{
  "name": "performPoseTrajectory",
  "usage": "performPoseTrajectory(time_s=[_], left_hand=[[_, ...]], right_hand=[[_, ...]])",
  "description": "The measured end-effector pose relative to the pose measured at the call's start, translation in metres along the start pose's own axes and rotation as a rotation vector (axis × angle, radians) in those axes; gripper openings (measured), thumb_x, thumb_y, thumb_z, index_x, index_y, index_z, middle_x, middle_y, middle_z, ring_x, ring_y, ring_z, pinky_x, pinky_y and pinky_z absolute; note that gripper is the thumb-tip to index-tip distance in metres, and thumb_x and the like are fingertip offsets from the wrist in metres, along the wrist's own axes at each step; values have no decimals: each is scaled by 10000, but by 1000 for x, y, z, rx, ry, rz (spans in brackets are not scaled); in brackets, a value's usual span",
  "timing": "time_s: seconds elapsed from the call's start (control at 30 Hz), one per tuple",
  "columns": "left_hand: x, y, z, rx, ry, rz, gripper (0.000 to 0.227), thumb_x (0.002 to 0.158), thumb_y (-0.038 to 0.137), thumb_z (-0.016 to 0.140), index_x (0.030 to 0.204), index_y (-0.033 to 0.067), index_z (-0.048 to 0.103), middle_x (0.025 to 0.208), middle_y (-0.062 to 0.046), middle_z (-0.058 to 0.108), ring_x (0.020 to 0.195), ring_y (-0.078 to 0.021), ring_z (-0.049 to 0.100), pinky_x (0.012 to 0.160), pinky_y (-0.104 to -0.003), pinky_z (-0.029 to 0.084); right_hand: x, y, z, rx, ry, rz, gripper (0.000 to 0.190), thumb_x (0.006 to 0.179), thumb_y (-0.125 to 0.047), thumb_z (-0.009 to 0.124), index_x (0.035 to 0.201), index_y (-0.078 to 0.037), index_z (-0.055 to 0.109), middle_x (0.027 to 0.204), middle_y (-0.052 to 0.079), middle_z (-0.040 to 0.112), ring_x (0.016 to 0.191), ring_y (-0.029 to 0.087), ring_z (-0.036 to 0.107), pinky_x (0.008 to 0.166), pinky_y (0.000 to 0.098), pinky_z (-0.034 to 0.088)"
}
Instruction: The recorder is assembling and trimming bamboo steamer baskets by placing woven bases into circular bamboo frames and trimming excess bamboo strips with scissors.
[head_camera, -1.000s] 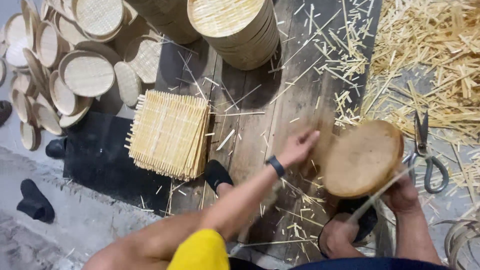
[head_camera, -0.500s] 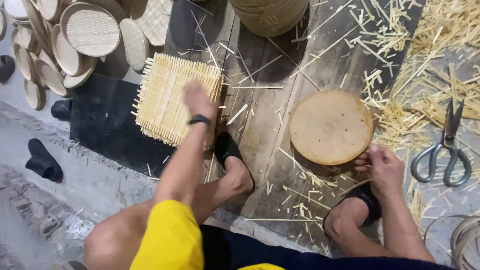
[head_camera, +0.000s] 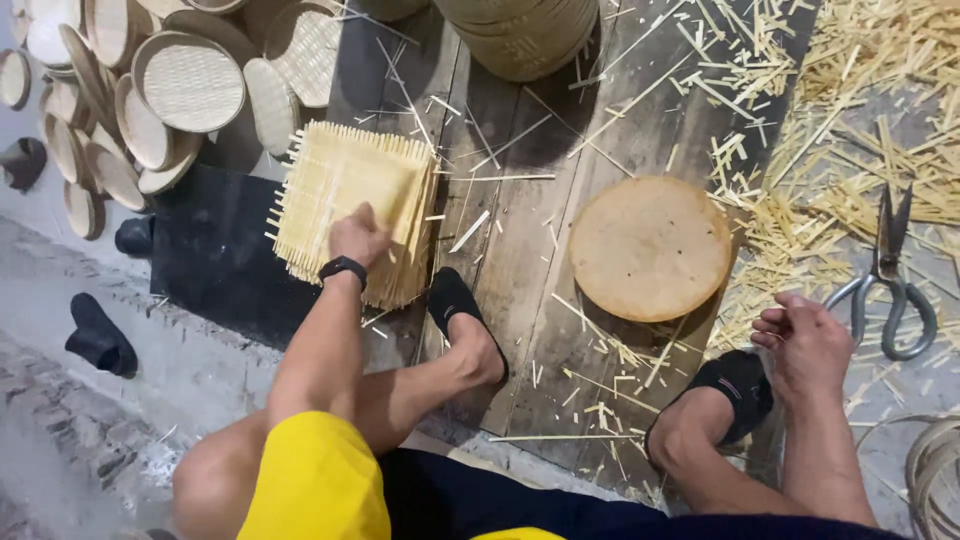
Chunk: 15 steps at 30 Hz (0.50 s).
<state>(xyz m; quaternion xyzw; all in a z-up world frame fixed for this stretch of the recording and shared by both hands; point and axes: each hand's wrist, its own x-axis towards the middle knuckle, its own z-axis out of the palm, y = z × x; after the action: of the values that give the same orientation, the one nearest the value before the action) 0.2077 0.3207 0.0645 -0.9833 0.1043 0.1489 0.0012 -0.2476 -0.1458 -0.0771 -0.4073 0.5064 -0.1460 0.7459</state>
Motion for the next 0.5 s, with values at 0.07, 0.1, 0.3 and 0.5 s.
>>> performPoseTrajectory(time_s=[0.07, 0.1, 0.3, 0.5], left_hand=[[-10, 17, -23, -114, 324, -212, 161, 998, 248, 623, 1042, 116, 704, 800, -185, 708, 734, -343, 696, 667, -469, 530], [-7, 14, -24, -107, 320, -210, 161, 998, 248, 623, 1042, 116, 704, 800, -185, 708, 734, -343, 696, 667, -469, 530], [-72, 154, -25, -124, 531, 185, 159, 1047, 39, 520, 1077, 74, 672, 837, -132, 704, 709, -293, 684, 617, -394, 550], [-179, 249, 84, -179, 111, 1146, 572, 845, -61, 535, 1410, 25, 509, 1467, -232, 532, 1397, -370, 502, 1201, -483, 385]], right_hand=[[-3, 3, -2, 29, -33, 3, 199, 1110, -215, 613, 1169, -27, 639, 912, 75, 662, 782, 178, 676, 691, 300, 576], [-2, 3, -1, 32, -30, 9, 199, 1110, -215, 613, 1169, -27, 639, 912, 75, 662, 782, 178, 676, 691, 300, 576], [-2, -13, 19, 69, -13, -94, 210, 1134, -207, 632, 1159, 2, 632, 905, 92, 644, 761, 187, 653, 665, 300, 549], [-20, -61, 65, 228, -232, 17, 387, 980, -372, 516, 1078, -35, 679, 818, 48, 711, 747, 133, 719, 671, 282, 617]])
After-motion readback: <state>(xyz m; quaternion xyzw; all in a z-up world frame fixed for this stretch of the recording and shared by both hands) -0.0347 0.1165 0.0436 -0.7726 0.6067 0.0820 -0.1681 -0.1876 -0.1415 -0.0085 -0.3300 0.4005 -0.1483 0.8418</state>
